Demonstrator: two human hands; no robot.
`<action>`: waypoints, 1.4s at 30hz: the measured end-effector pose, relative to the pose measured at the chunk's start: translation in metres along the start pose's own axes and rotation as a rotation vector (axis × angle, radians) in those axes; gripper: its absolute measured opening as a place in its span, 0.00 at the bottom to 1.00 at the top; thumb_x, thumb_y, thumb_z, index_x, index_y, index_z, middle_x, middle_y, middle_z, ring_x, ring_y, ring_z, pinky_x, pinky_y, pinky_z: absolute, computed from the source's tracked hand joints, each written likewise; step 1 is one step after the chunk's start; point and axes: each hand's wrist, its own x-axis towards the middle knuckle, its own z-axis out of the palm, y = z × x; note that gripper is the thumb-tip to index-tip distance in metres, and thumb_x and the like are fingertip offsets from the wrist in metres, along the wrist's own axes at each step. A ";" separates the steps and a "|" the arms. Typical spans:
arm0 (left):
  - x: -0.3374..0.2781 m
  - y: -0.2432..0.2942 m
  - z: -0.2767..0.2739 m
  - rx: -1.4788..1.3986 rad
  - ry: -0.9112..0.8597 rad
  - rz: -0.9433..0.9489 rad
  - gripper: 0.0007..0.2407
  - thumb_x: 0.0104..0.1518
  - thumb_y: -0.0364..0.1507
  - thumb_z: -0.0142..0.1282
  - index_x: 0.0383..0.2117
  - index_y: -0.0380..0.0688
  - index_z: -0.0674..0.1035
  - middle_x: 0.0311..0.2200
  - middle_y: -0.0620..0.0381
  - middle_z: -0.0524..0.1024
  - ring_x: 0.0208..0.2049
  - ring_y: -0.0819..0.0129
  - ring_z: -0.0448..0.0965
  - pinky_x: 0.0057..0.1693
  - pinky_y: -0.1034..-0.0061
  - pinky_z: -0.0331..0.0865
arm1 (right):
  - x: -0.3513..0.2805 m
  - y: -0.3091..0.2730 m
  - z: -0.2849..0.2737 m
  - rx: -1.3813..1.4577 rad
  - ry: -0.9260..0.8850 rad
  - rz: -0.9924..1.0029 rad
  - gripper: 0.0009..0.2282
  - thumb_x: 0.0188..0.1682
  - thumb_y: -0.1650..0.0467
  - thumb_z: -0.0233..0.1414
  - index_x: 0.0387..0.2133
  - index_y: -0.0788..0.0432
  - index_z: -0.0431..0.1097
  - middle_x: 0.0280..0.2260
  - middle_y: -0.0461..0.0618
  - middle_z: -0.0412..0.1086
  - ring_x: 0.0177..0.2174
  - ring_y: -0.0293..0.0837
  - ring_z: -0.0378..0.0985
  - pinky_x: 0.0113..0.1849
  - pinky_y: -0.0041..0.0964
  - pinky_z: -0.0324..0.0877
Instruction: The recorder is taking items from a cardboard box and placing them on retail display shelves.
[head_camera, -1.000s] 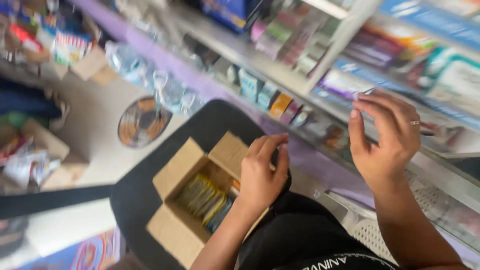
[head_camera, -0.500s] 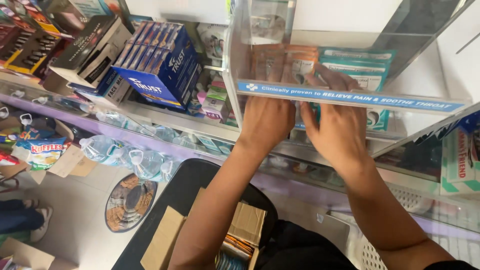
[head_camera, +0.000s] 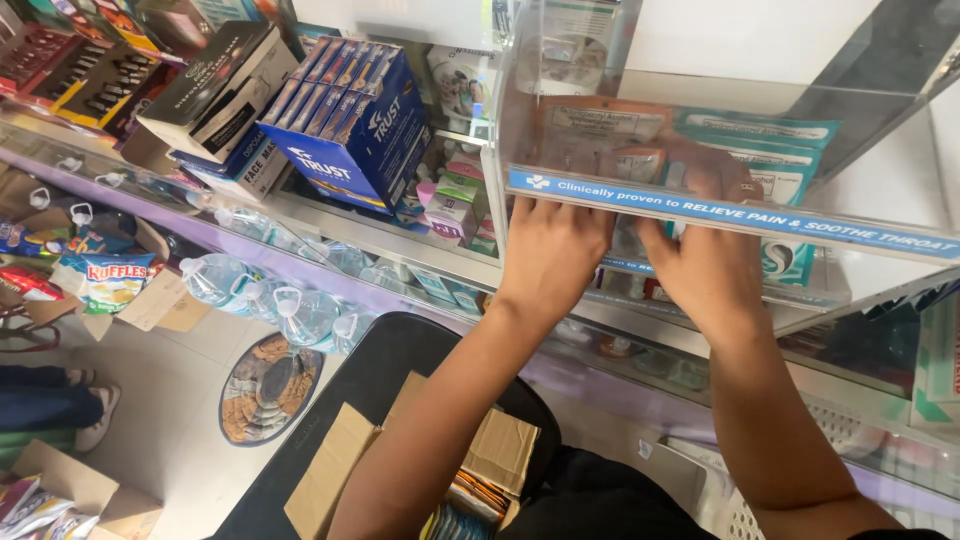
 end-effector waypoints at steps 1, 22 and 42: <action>-0.002 -0.001 -0.002 0.012 0.034 0.018 0.13 0.56 0.27 0.56 0.48 0.38 0.78 0.45 0.46 0.76 0.49 0.50 0.77 0.57 0.53 0.69 | 0.000 -0.001 -0.001 -0.006 -0.015 -0.007 0.28 0.47 0.75 0.64 0.61 0.61 0.62 0.59 0.59 0.68 0.57 0.62 0.68 0.58 0.57 0.62; -0.090 0.018 -0.070 0.065 0.248 0.086 0.08 0.64 0.28 0.56 0.46 0.42 0.77 0.48 0.50 0.76 0.45 0.58 0.79 0.48 0.66 0.73 | -0.029 -0.049 -0.027 0.065 -0.169 -0.206 0.22 0.38 0.80 0.63 0.49 0.62 0.74 0.49 0.55 0.75 0.49 0.54 0.77 0.52 0.44 0.72; -0.435 0.096 -0.033 -0.087 0.154 -1.600 0.04 0.58 0.24 0.56 0.30 0.34 0.75 0.39 0.37 0.71 0.29 0.43 0.77 0.36 0.56 0.74 | -0.305 -0.163 0.249 0.380 -1.239 -0.863 0.17 0.42 0.67 0.57 0.45 0.58 0.73 0.49 0.55 0.70 0.55 0.55 0.67 0.56 0.54 0.61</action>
